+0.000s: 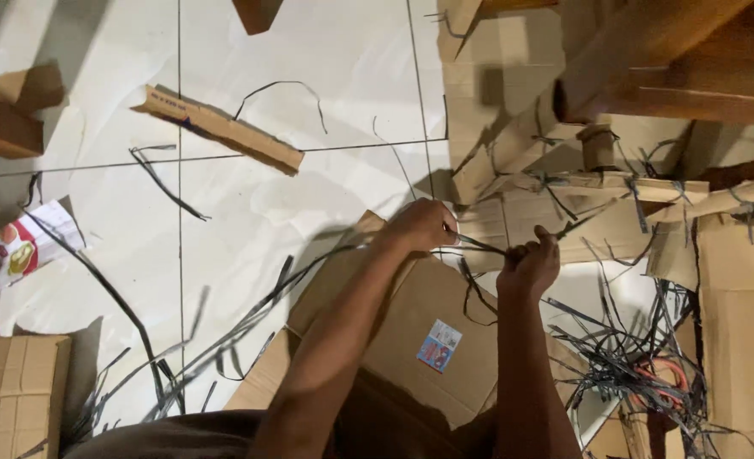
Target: Wrapping chair legs with protective cardboard and securing them with plastic ties
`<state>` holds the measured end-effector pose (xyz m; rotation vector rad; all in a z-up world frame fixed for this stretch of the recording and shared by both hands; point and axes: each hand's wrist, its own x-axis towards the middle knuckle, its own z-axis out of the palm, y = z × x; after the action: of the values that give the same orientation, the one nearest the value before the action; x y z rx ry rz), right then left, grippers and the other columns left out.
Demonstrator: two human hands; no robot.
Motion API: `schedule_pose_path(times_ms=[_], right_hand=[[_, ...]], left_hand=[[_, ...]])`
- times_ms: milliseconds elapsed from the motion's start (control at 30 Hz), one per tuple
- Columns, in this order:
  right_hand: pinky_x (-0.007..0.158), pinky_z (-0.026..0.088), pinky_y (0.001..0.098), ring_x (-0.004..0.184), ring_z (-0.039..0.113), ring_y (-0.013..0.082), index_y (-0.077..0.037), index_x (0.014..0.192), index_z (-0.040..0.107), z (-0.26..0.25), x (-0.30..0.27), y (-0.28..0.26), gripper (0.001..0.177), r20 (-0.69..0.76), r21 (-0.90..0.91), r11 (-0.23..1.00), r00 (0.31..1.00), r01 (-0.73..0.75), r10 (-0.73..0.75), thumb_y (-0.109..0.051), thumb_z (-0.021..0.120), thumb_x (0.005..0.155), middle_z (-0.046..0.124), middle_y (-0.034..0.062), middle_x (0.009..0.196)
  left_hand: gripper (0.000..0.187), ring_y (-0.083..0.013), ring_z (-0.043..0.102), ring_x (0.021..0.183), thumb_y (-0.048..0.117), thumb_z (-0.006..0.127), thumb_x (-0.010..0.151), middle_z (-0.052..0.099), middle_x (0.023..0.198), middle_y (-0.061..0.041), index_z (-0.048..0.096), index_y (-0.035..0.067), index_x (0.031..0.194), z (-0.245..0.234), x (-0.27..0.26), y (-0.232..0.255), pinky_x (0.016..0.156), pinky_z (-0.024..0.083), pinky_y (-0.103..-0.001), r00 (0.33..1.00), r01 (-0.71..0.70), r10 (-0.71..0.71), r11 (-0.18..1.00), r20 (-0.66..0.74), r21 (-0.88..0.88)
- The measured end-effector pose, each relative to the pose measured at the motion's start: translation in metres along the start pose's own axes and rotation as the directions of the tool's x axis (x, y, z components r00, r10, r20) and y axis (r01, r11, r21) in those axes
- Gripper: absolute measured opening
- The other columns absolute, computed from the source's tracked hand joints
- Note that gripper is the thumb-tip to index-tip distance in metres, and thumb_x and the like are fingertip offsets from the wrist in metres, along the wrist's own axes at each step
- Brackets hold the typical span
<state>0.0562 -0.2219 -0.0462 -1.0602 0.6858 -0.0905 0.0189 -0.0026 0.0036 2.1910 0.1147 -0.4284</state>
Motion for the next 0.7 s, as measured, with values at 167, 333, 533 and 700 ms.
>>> schedule_pose_path(times_ms=[167, 333, 533, 700], right_hand=[[0.042, 0.034, 0.0195, 0.048, 0.04, 0.004, -0.016, 0.108, 0.065, -0.013, -0.015, -0.035, 0.021, 0.007, -0.139, 0.989, 0.999, 0.05, -0.05, -0.035, 0.057, 0.102, 0.037, -0.0086, 0.063], [0.06, 0.038, 0.017, 0.062, 0.045, 0.0007, -0.021, 0.101, 0.073, -0.027, 0.004, -0.028, 0.037, 0.048, -0.465, 0.769, 0.88, 0.439, -0.473, -0.052, 0.054, 0.106, 0.044, -0.0076, 0.064], [0.069, 0.048, 0.04, 0.078, 0.067, 0.024, -0.01, 0.104, 0.076, -0.053, 0.008, -0.016, 0.031, 0.478, -0.632, 0.187, 0.568, 0.752, -0.67, -0.025, 0.05, 0.115, 0.074, 0.0089, 0.089], [0.094, 0.055, 0.0605, 0.102, 0.073, 0.0445, -0.025, 0.103, 0.081, -0.062, 0.038, 0.012, 0.034, 0.462, -0.764, -0.294, 0.805, 0.575, 0.372, -0.042, 0.053, 0.095, 0.081, 0.0116, 0.094]], left_hand=[[0.02, -0.0398, 0.075, 0.097, 0.03, 0.071, 0.087, 0.077, 0.094, -0.014, 0.08, 0.014, 0.095, -0.058, 0.022, 0.027, 0.088, 0.058, -0.056, 0.996, -0.065, 0.079, 0.958, -0.039, 0.278], [0.018, -0.0418, 0.075, 0.086, 0.025, 0.069, 0.088, 0.076, 0.082, -0.014, 0.079, 0.012, 0.081, -0.165, 0.049, 0.006, 0.077, 0.059, -0.057, 0.969, -0.113, 0.217, 0.811, -0.116, 0.574], [0.02, -0.0353, 0.075, 0.089, 0.027, 0.06, 0.087, 0.077, 0.084, -0.01, 0.08, 0.024, 0.087, -0.226, -0.01, 0.004, 0.076, 0.057, -0.046, 0.99, -0.09, 0.137, 0.493, 0.025, 0.865], [0.027, -0.0401, 0.074, 0.101, 0.035, 0.063, 0.096, 0.078, 0.103, -0.016, 0.081, 0.016, 0.102, -0.201, -0.049, -0.002, 0.089, 0.058, -0.055, 0.999, -0.01, -0.025, 0.752, 0.044, 0.659]])
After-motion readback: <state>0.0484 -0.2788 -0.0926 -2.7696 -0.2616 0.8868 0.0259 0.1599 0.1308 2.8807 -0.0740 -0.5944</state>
